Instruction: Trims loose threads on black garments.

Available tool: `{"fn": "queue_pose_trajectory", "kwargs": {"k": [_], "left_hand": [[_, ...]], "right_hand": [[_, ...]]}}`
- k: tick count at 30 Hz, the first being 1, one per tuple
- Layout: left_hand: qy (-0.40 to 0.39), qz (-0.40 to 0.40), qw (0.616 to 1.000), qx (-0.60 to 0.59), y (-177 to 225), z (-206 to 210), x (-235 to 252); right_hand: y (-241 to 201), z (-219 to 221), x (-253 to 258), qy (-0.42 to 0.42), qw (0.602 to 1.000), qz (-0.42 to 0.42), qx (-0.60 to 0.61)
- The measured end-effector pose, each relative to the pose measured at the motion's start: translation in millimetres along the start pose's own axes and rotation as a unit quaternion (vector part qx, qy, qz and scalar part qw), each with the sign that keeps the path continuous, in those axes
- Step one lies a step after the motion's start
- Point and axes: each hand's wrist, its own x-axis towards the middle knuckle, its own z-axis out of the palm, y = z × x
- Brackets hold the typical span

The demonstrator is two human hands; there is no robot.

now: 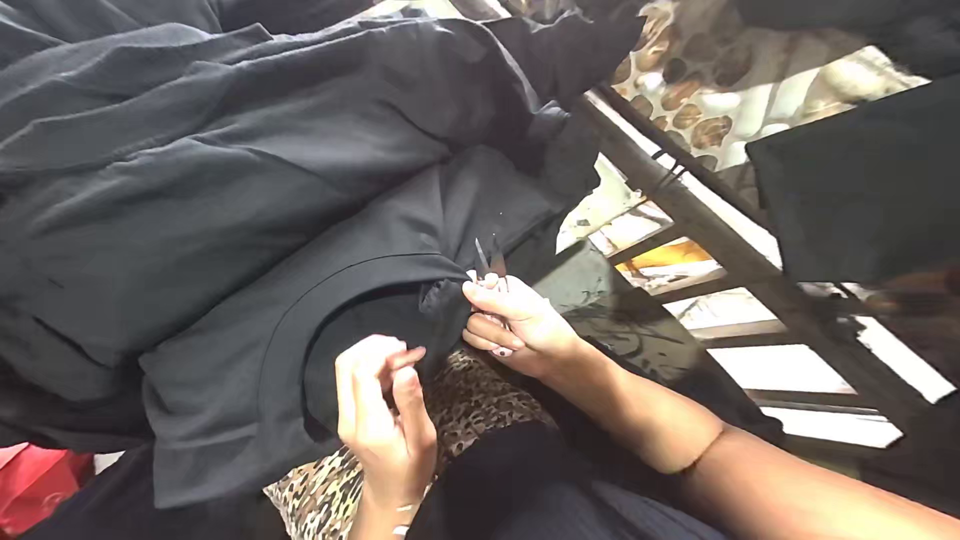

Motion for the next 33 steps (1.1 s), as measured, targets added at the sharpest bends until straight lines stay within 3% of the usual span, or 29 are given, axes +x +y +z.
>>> {"fn": "queue_pose_trajectory", "kwargs": {"k": [3,6,8,12,15,18,21,23,25,26,28,30,31,33], "left_hand": [[-0.051,-0.085,0.995,0.016,4.6,9.7,20.3],[-0.009,-0.098,0.995,-0.03,-0.5,26.2,32.2],[0.013,-0.099,0.991,-0.093,-2.4,25.9,32.1],[0.055,-0.148,0.957,-0.244,-2.4,14.0,27.4],[0.062,-0.149,0.937,-0.31,-0.7,4.6,26.6],[0.063,-0.095,0.958,-0.265,-0.4,0.5,24.6],[0.063,-0.034,0.978,-0.194,-0.5,-3.6,23.2],[0.041,0.012,0.988,-0.149,3.3,-12.7,20.6],[-0.063,0.041,0.99,-0.119,14.9,-23.1,7.4],[-0.134,0.048,0.983,-0.116,19.8,-24.4,-3.1],[-0.224,0.019,0.97,-0.09,20.8,-23.2,-26.7],[-0.214,-0.058,0.974,-0.051,13.6,-31.2,-39.3],[-0.171,-0.104,0.977,-0.067,7.6,-39.3,-39.5],[0.009,-0.19,0.969,-0.158,-2.6,-62.6,-25.0]], "right_hand": [[-0.7,2.9,-0.4,0.036,0.989,-0.034,-0.138],[2.2,2.5,-1.2,0.059,0.945,-0.115,-0.3],[8.4,0.0,-4.0,0.046,0.877,-0.228,-0.42],[10.7,-10.2,-4.0,-0.004,0.641,-0.422,-0.641],[5.9,-6.8,-6.5,-0.015,0.576,-0.403,-0.711],[6.6,1.2,-8.5,0.024,0.524,-0.379,-0.762],[10.6,6.1,-2.2,0.065,0.511,-0.364,-0.776],[2.2,10.3,0.9,0.044,0.557,-0.349,-0.752],[-19.2,16.1,0.8,-0.032,0.63,-0.335,-0.7],[-34.6,19.6,0.5,-0.079,0.647,-0.325,-0.685],[-68.9,26.9,0.2,-0.143,0.615,-0.305,-0.712],[-96.9,32.5,3.5,-0.152,0.552,-0.331,-0.75],[-105.8,36.7,7.7,-0.143,0.525,-0.362,-0.757],[-121.8,46.0,24.2,-0.15,0.508,-0.41,-0.743]]}}
